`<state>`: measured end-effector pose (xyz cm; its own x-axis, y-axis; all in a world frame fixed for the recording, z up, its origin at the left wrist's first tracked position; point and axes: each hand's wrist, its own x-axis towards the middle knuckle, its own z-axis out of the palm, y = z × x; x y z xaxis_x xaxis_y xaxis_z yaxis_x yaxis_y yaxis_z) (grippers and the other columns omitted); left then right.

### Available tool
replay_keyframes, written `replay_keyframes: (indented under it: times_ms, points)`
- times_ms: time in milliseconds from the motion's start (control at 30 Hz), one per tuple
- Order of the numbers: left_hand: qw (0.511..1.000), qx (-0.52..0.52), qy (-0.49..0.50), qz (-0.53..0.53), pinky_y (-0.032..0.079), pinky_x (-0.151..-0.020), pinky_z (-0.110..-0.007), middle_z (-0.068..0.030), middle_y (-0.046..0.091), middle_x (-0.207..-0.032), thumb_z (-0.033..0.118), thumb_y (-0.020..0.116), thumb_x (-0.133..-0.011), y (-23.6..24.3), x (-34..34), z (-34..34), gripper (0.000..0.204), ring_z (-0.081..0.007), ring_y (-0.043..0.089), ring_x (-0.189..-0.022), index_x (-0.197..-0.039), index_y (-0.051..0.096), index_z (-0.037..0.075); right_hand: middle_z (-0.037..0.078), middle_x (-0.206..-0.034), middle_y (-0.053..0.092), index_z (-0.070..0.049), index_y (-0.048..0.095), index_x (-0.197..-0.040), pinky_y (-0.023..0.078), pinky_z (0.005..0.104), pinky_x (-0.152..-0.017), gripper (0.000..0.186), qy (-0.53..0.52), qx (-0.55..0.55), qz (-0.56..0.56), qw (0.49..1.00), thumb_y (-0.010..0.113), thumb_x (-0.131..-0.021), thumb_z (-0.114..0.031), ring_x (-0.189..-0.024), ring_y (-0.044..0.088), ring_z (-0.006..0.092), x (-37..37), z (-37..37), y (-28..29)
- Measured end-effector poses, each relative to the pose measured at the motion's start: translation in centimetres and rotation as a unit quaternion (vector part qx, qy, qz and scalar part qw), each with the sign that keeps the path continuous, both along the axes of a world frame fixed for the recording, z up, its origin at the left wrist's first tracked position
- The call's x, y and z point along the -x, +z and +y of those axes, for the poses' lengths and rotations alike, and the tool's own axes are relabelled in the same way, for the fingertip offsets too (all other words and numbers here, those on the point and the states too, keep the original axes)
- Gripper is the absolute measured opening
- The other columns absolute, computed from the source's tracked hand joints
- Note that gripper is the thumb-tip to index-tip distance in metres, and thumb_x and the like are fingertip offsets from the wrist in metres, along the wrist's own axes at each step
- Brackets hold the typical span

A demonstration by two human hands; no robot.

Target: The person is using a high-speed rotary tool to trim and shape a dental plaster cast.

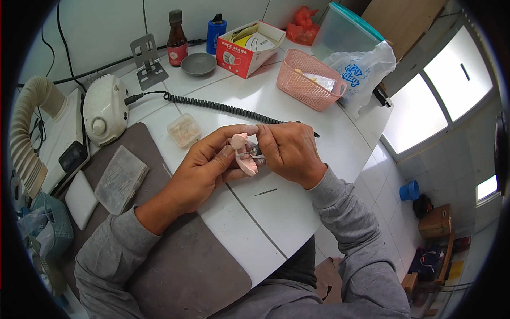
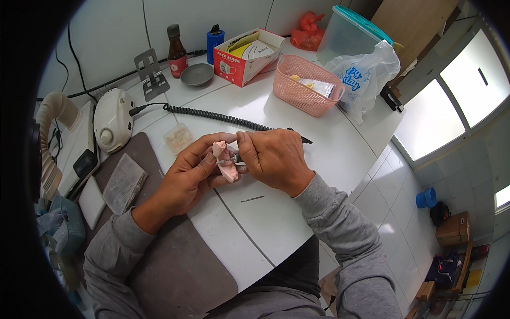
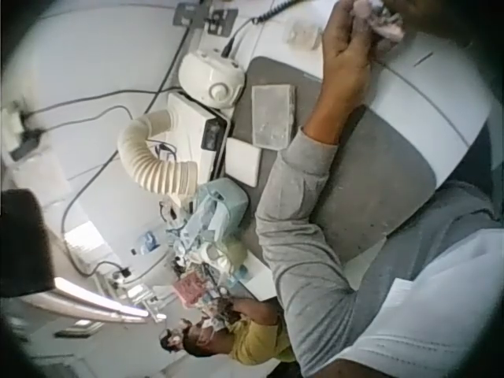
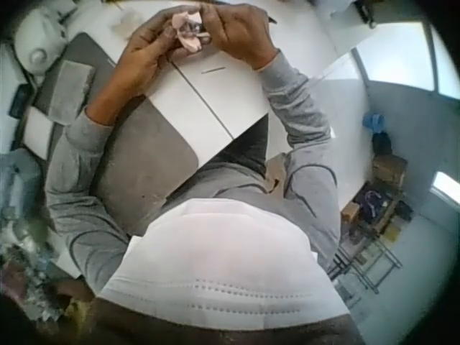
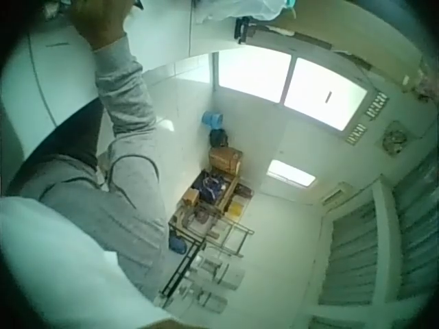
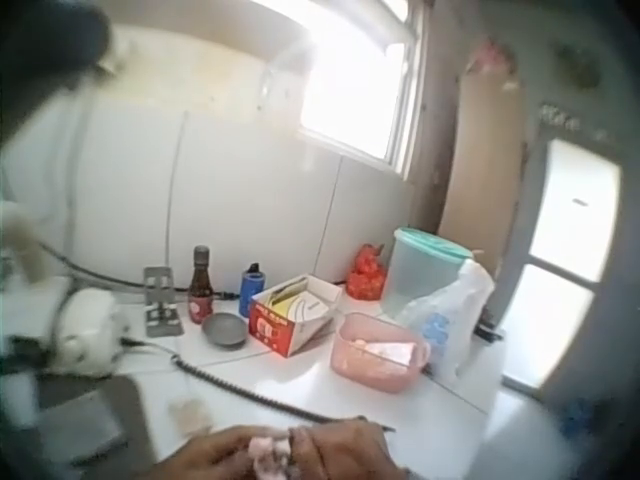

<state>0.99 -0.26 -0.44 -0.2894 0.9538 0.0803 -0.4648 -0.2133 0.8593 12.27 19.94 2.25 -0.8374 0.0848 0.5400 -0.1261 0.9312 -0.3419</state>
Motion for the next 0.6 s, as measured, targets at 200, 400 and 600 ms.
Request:
replay_keyframes:
  times_ms: [200,400,600]
  points:
    - [1.000,0.002,0.000,0.005,0.060,-0.107,-0.032,-0.0037,0.064,-0.138,0.024,0.048,-0.118,0.06,-0.05,0.06,0.040,-0.0137,0.067,-0.126,-0.155,0.053,0.011,0.013,-0.055,0.061,-0.007,0.073,-0.073,0.043,0.0449,-0.045,0.039,-0.001,0.001,-0.001,1.000,0.058,-0.106,-0.023,-0.042,0.056,0.0338,-0.03,0.25,-0.26]
    - [1.000,-0.006,-0.004,0.005,0.060,-0.106,-0.031,-0.0030,0.064,-0.139,0.024,0.047,-0.119,-0.26,0.05,0.04,0.040,-0.0136,0.067,-0.126,-0.156,0.053,0.011,0.014,-0.055,0.061,-0.007,0.075,-0.075,0.043,0.0456,-0.046,0.038,0.001,0.005,0.000,1.000,0.058,-0.105,-0.023,-0.043,0.056,0.0348,-0.08,0.05,-0.20]
    - [1.000,0.001,-0.002,0.007,0.060,-0.105,-0.031,-0.0029,0.065,-0.136,0.025,0.047,-0.119,-0.25,0.08,0.00,0.039,-0.0127,0.067,-0.124,-0.155,0.053,0.012,0.014,-0.055,0.061,-0.007,0.076,-0.077,0.043,0.0451,-0.046,0.037,0.006,0.006,-0.013,1.000,0.059,-0.105,-0.022,-0.043,0.056,0.0344,-0.12,0.15,-0.21]
